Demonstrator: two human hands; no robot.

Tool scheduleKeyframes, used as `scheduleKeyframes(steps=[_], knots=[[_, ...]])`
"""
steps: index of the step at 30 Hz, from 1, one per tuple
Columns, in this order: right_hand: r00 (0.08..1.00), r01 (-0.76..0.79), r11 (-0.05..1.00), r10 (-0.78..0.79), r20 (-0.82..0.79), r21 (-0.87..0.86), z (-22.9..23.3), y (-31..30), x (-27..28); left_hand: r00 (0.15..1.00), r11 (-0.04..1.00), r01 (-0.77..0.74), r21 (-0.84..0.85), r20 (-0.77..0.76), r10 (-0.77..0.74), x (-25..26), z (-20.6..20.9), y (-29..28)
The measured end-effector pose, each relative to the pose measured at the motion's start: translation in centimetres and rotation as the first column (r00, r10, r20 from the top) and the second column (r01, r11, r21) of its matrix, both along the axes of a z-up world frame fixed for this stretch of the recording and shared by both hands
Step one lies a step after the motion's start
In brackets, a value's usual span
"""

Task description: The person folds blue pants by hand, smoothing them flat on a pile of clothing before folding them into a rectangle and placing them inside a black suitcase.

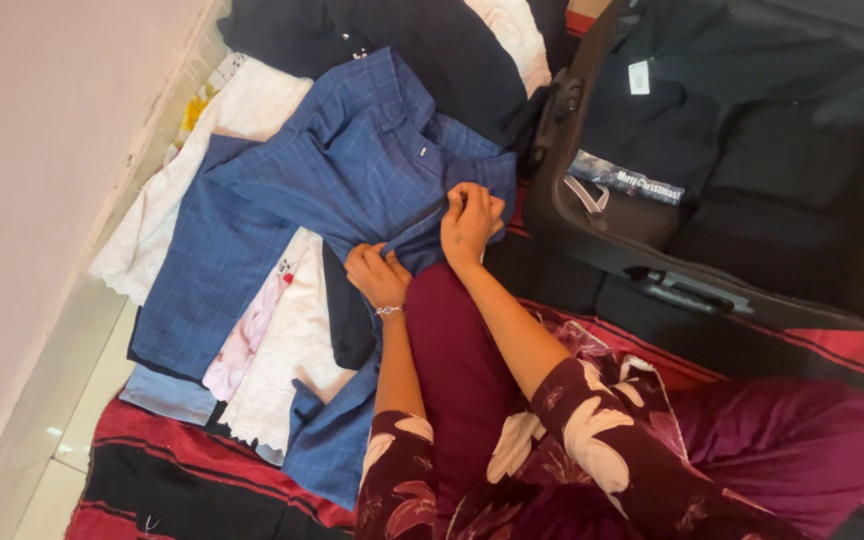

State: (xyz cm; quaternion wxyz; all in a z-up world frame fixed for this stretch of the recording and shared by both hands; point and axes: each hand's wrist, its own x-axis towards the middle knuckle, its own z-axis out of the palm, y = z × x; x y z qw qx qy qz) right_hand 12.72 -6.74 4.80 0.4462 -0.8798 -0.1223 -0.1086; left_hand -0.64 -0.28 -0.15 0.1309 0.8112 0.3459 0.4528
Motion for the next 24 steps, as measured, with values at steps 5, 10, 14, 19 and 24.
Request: scheduleKeyframes(steps=[5,10,14,19,24], knots=[[0.998,0.012,1.000,-0.014,-0.059,-0.024,-1.0,0.4,0.4,1.000,1.000,0.004,-0.015,0.025,-0.004,-0.1,0.3,-0.4],[0.984,0.076,0.997,-0.076,-0.163,-0.009,-5.0,0.9,1.5,0.999,1.000,0.016,-0.011,0.029,-0.016,-0.1,-0.2,-0.3],[0.871,0.409,0.912,-0.378,-0.315,0.037,-8.7,-0.4,6.3,0.977,0.992,-0.097,-0.086,0.181,0.111,-0.6,-1.7,-0.3],[0.998,-0.026,0.977,0.013,0.065,0.213,-8.2,-4.7,5.6,0.983,0.991,-0.115,-0.062,0.136,0.123,0.1,-1.2,0.1],[0.979,-0.116,0.974,0.078,0.190,0.194,0.1,-4.3,2.9,0.981,0.994,-0.091,-0.063,0.167,0.100,-0.3,0.9,-0.7]])
